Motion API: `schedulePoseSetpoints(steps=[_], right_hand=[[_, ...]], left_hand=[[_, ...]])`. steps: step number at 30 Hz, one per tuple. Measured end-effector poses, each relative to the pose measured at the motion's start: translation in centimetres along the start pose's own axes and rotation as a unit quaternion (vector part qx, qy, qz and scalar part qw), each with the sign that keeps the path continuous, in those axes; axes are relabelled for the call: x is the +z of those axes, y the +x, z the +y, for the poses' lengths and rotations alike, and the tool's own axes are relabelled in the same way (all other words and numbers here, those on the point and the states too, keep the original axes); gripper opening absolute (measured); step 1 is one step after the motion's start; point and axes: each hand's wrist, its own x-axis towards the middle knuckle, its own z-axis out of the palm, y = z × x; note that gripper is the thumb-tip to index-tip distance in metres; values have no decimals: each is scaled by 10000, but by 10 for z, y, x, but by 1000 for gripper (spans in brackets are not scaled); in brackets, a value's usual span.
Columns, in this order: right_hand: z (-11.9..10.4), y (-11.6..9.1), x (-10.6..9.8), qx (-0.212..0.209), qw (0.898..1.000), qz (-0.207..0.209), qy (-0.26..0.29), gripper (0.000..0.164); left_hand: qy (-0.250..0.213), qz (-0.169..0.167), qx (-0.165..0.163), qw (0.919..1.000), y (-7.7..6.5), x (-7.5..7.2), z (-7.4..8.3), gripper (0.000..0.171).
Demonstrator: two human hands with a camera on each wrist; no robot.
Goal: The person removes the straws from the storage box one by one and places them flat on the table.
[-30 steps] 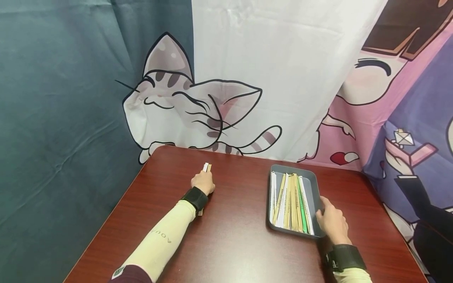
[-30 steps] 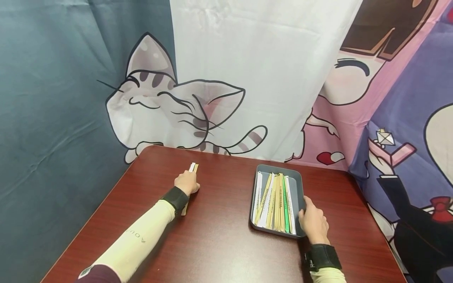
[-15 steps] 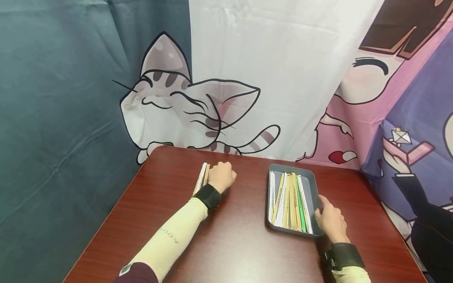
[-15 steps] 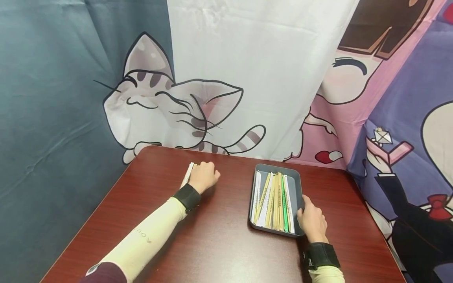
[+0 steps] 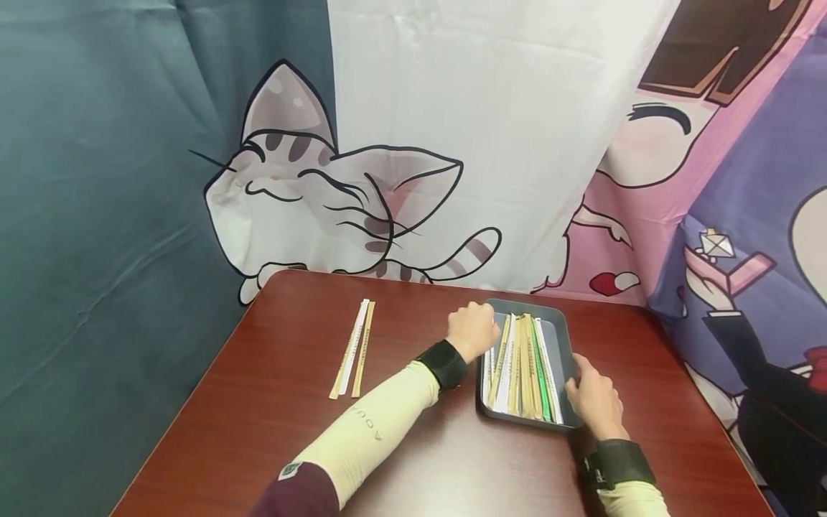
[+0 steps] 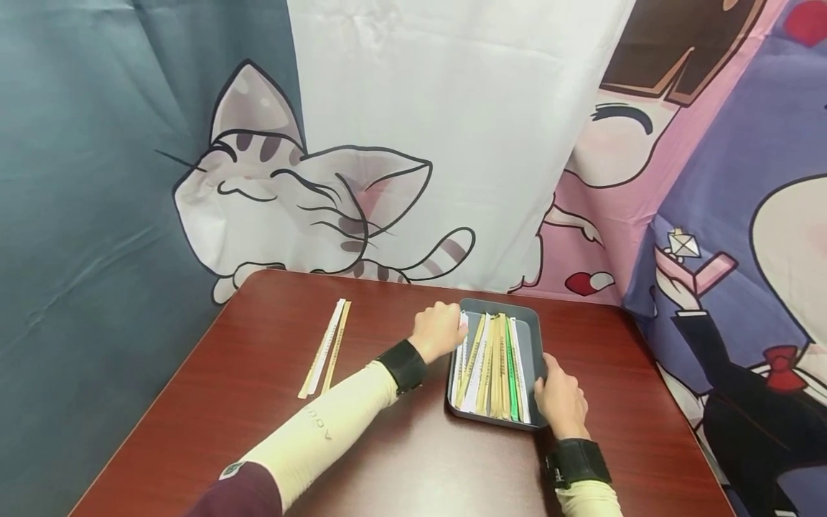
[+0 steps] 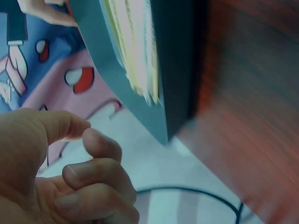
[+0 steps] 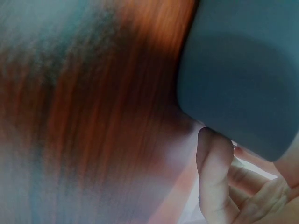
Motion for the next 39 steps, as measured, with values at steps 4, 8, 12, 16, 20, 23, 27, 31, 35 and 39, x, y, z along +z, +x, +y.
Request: schedulePoseSetpoints(steps=[4, 8, 12, 16, 20, 23, 27, 31, 35, 39], right_hand=[[0, 1, 1, -21, 10000, 26, 16, 57], [0, 1, 1, 12, 10000, 39, 17, 57], [-1, 0, 2, 24, 10000, -6, 57, 56], [-1, -1, 3, 40, 10000, -9, 57, 56], [-1, -1, 2, 55, 10000, 28, 62, 56], [0, 0, 0, 76, 9999, 7, 86, 57], [0, 0, -1, 83, 9999, -25, 98, 57], [0, 0, -1, 85, 9999, 7, 79, 57], [0, 0, -1, 114, 9999, -19, 69, 58], [-1, 0, -2, 136, 9998, -89, 73, 58]], left_hand=[[85, -315, 63, 9994, 4, 15, 22, 15], [250, -541, 138, 9981, 8, 31, 39, 14], [264, -640, -38, 9976, 10, 45, 48, 14], [209, -747, -208, 9968, 10, 56, 51, 13], [275, -751, -244, 9965, 10, 64, 54, 9], [334, -716, -266, 9965, 11, 68, 57, 8], [419, -631, -272, 9968, 10, 72, 57, 6], [476, -634, -264, 9965, 11, 75, 56, 6], [511, -757, -312, 9953, 12, 79, 55, 10], [563, -757, -336, 9950, 12, 84, 53, 11]])
